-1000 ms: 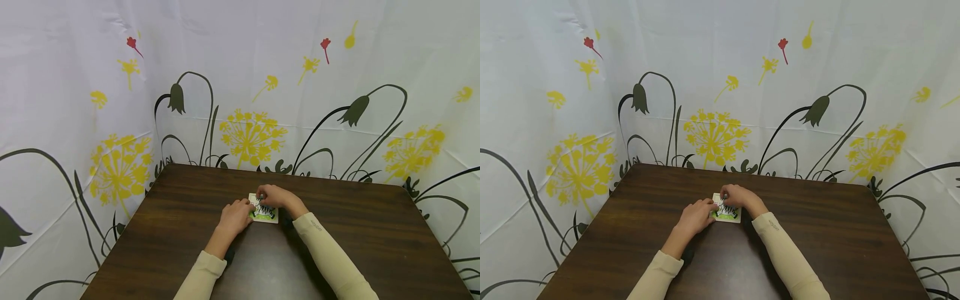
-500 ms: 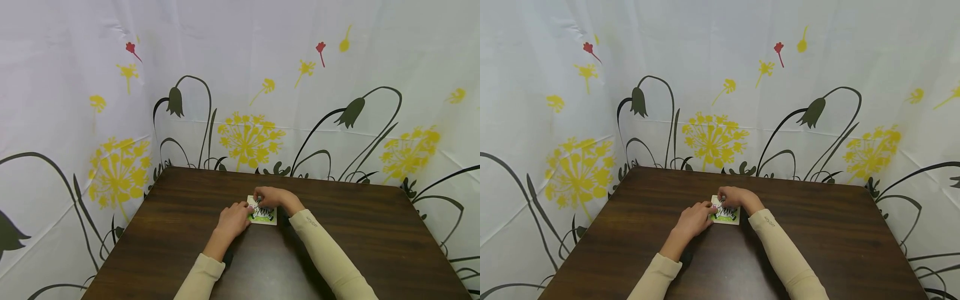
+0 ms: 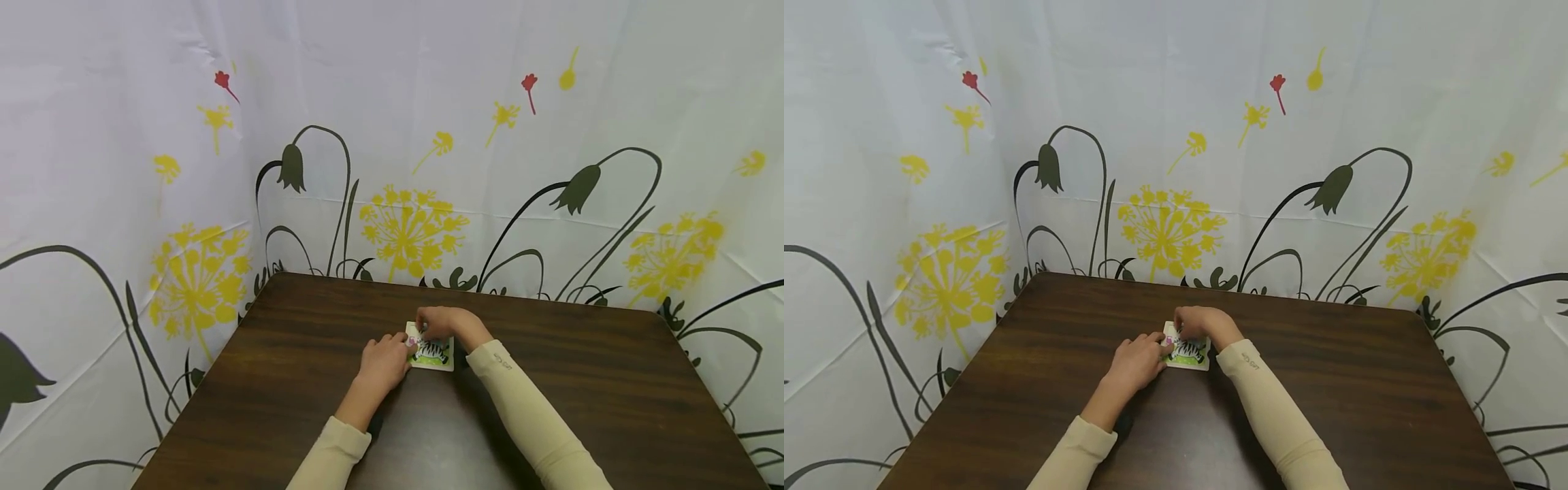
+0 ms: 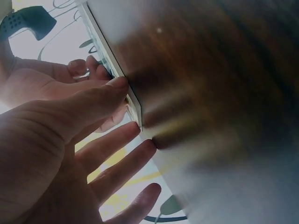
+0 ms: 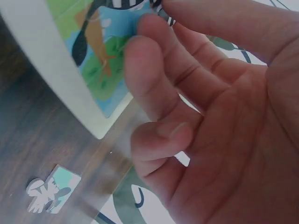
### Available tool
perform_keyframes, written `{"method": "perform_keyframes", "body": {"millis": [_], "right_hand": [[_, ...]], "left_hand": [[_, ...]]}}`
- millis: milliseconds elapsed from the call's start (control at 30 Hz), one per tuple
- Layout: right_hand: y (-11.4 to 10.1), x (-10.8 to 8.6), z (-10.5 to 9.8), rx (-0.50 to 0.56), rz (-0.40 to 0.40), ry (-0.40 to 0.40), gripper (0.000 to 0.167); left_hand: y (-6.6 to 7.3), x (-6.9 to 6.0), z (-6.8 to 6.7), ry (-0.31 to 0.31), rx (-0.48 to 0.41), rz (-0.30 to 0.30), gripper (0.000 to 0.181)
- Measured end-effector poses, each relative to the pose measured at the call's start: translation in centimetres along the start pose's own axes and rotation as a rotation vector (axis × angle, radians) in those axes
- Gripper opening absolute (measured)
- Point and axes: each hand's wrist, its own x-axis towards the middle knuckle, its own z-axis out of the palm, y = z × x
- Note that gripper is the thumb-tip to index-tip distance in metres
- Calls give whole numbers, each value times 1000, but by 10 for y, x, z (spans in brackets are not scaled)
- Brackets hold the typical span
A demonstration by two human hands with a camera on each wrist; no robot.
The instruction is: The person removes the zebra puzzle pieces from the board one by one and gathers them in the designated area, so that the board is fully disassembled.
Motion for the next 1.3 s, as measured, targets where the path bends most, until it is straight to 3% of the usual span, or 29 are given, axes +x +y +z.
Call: {"method": "perform_keyframes", "body": {"millis": [333, 1067, 1300], "right_hand": [[8, -1, 7, 74, -16, -37, 16], [23, -1, 12, 164, -104, 72, 22], [34, -1, 13, 229, -181, 113, 21]], "left_hand": [[3, -1, 4, 1, 35, 7, 36], [1, -3, 1, 16, 43, 22, 37], [0, -2, -1, 28, 30, 15, 37]]}}
